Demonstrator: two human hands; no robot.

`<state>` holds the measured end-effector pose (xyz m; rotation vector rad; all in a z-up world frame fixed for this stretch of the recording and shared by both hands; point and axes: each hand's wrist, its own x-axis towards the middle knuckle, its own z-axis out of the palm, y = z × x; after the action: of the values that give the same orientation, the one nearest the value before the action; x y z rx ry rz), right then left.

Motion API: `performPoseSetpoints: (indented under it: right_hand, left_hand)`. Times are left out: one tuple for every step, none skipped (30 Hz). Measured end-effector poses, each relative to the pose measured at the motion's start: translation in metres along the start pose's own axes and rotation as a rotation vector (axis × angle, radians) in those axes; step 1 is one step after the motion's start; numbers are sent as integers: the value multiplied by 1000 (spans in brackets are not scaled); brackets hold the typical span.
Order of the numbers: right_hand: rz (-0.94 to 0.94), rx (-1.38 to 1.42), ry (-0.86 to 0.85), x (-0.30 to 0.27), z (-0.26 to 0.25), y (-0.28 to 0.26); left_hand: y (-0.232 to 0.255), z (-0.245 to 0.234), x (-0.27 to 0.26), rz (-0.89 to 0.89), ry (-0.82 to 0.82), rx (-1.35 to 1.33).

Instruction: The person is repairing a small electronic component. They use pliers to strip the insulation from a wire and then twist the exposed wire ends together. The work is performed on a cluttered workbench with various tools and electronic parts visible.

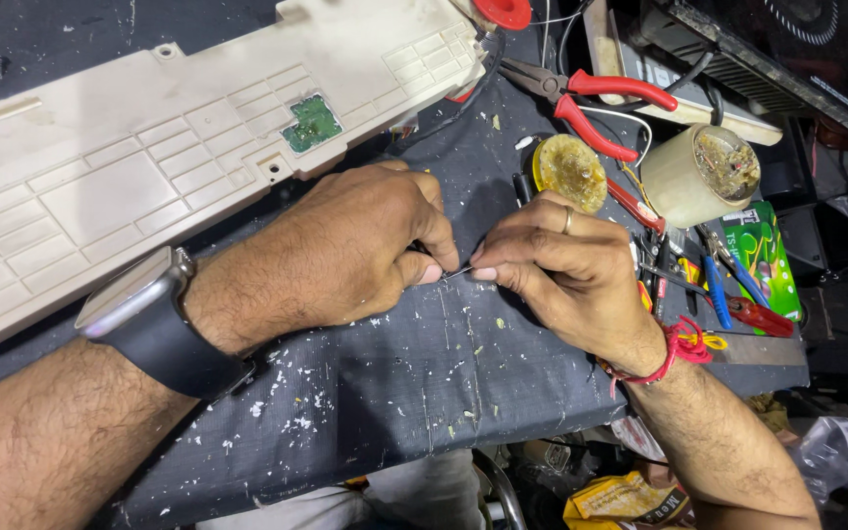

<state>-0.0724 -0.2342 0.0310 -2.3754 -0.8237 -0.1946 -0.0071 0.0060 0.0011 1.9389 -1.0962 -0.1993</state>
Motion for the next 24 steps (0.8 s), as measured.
performPoseSetpoints:
  right_hand:
    - [10, 4, 11, 0, 2, 0]
    - [20, 9, 21, 0, 3, 0]
    - [28, 13, 32, 0, 4, 0]
    - [37, 3, 28, 0, 5, 0]
    - [46, -6, 24, 0, 6, 0]
    - [55, -16, 20, 0, 7, 0]
    - [54, -33, 17, -1, 7, 1]
    - [52, -51, 15, -1, 8, 1]
    - [51, -68, 12, -1, 8, 1]
    - [58, -59, 10, -1, 9, 1]
    - [63, -49, 10, -1, 10, 1]
    - [69, -39, 9, -1, 11, 1]
    - [71, -40, 8, -1, 11, 1]
    - [73, -42, 7, -1, 11, 1]
    - [75, -42, 7, -2, 11, 1]
    - [83, -23, 11, -2, 11, 1]
    - [91, -3, 15, -2, 11, 1]
    - [98, 17, 19, -2, 10, 1]
    - [77, 6, 33, -3, 10, 1]
    - [55, -5, 47, -3, 9, 2]
    - [34, -18, 60, -3, 8, 2]
    - [50, -6, 46, -3, 7, 3]
    - [65, 6, 32, -3, 8, 4]
    - [81, 19, 17, -3, 8, 5]
  left_hand:
    - [0, 0, 0, -2, -8, 2]
    - [0, 0, 0, -4, -15, 4]
    - [0, 0, 0, -6, -22, 7]
    - [0, 0, -1, 1, -10, 3]
    - [0, 0, -1, 7, 3, -1]
    - [0, 0, -2, 13, 15, -4]
    - [0, 1, -2, 2, 18, -8]
    - [1, 1, -2, -9, 22, -12]
    - [1, 1, -3, -20, 26, -16]
    - [1, 1, -2, -26, 16, -10]
    - [1, 1, -2, -32, 7, -1]
    - [2, 0, -2, -37, -2, 7]
    - [2, 0, -2, -41, -2, 4]
    - [2, 0, -2, -44, -3, 1]
    - [2, 0, -2, -47, -4, -2]
    - [2, -1, -3, -34, 1, 3]
    - [2, -1, -3, -21, 6, 9]
    - [2, -1, -3, -8, 11, 14]
    - [1, -1, -3, 7, 16, 13]
    - [1, -2, -4, 22, 21, 12]
    - [0, -1, -3, 37, 27, 10]
    - [0, -1, -3, 43, 26, 18]
    - [-1, 0, -3, 47, 25, 26]
    - [-1, 0, -3, 51, 24, 34]
